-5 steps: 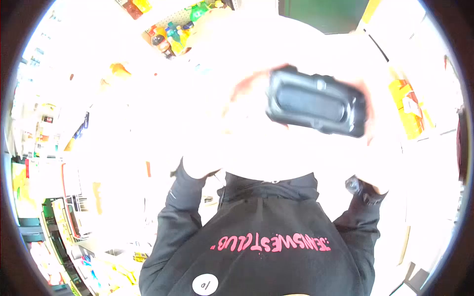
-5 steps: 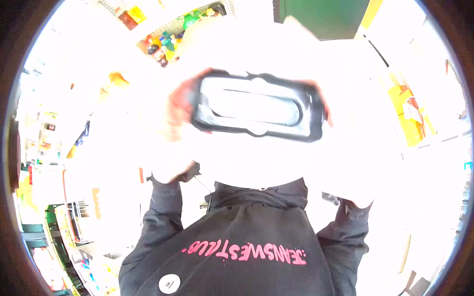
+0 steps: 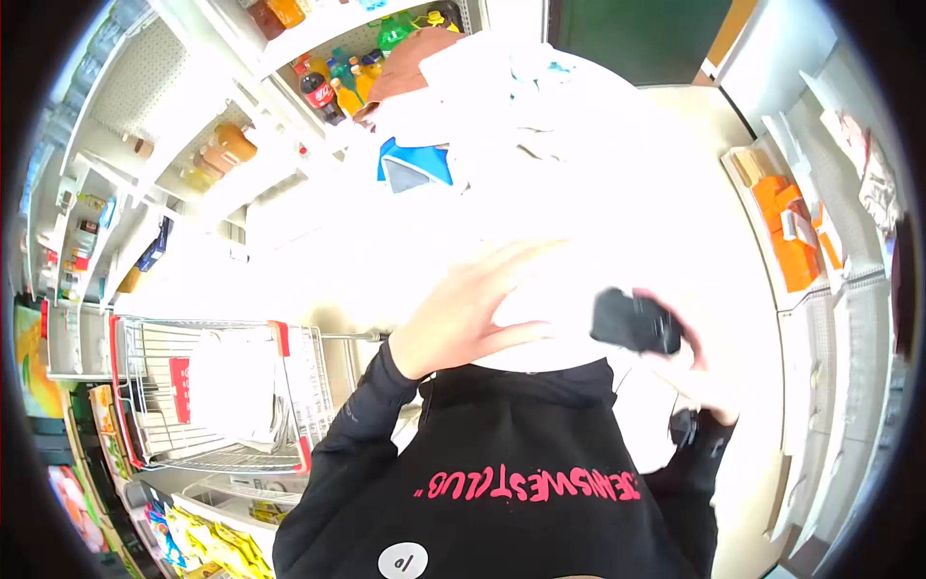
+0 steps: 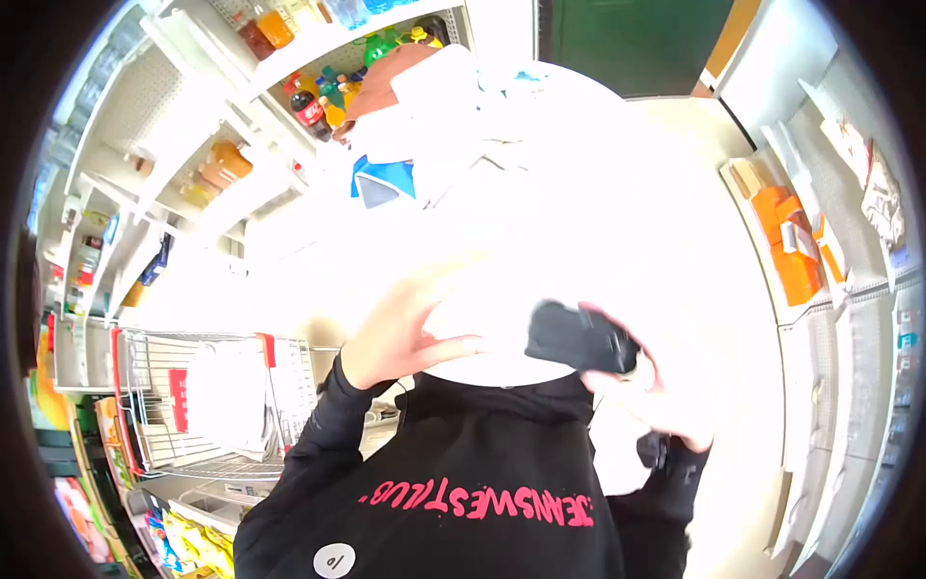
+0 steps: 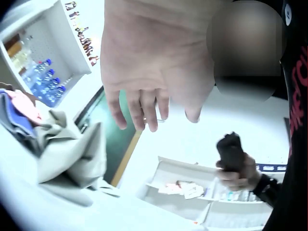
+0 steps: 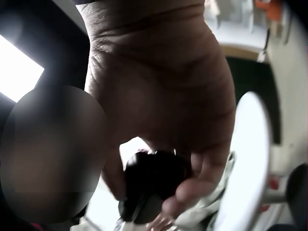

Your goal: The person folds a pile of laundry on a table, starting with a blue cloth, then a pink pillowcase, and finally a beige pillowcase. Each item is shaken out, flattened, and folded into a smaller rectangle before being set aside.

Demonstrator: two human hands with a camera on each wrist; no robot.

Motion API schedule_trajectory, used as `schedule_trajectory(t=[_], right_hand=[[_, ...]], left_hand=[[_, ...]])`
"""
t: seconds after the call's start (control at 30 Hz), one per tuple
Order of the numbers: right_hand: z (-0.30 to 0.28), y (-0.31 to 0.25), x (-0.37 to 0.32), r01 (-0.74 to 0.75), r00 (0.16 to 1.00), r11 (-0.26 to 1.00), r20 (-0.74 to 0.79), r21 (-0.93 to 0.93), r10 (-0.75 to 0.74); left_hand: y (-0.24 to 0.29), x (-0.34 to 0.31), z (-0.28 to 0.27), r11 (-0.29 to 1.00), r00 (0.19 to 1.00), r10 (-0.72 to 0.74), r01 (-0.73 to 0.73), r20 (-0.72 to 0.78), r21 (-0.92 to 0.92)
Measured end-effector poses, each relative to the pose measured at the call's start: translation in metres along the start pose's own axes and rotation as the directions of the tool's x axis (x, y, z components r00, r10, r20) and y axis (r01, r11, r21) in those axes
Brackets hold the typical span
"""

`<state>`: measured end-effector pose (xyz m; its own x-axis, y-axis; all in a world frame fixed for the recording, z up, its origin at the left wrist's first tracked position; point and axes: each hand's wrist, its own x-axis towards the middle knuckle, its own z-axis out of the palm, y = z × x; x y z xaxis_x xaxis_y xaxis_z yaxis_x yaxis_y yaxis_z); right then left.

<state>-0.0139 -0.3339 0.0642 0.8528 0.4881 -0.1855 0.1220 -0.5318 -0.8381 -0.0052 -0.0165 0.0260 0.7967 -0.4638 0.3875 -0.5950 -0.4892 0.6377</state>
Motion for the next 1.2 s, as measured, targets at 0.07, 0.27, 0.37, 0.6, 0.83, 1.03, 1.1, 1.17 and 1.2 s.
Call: schedule_trajectory(t=[0.07,0.27,0.37,0.6,0.83,1.03,1.1,1.17,1.2], right_hand=[[-0.003,0.066,-0.036,0.117,0.976,0.982,0.165,0.15,-0.142],[0.078,0.233,-0.144,-0.57,0.816,0.604,0.296,0.557,0.497],[0.131,0.271,-0.142,-0.66,0.726,0.593,0.191,0.461,0.66],[0.142,0.244,-0.109,-0.452,0.882,0.806,0.053,0.382,0.469],[0.182,0.27,-0.059,-0.129,0.97,0.976,-0.184,0.175,0.161],[0.166,0.248,-0.069,-0.162,0.982,0.976,-0.077,0.143,0.174],[0.156,0.264,-0.096,-0.227,0.969,0.936,-0.035,0.269,0.245],[0.16,0.28,-0.13,-0.207,0.972,0.972,-0.088,0.11,0.217],[0.161,0.286,-0.137,-0.191,0.975,0.981,-0.123,-0.044,0.185]], left_hand=[[-0.025,-0.02,0.007,0.999,0.997,-0.042,0.044,-0.062,0.029],[-0.093,-0.085,0.035,0.939,0.921,-0.332,0.343,-0.202,0.02],[-0.106,-0.087,0.039,0.926,0.902,-0.347,0.373,-0.258,0.058],[-0.102,-0.083,0.044,0.93,0.906,-0.277,0.337,-0.319,0.149],[-0.107,-0.086,0.048,0.934,0.911,-0.257,0.32,-0.322,0.16],[-0.105,-0.087,0.048,0.936,0.916,-0.236,0.304,-0.324,0.179],[-0.104,-0.087,0.047,0.933,0.91,-0.248,0.317,-0.332,0.171],[-0.104,-0.085,0.05,0.938,0.907,-0.237,0.307,-0.347,0.16],[-0.105,-0.084,0.05,0.936,0.904,-0.236,0.31,-0.355,0.167]])
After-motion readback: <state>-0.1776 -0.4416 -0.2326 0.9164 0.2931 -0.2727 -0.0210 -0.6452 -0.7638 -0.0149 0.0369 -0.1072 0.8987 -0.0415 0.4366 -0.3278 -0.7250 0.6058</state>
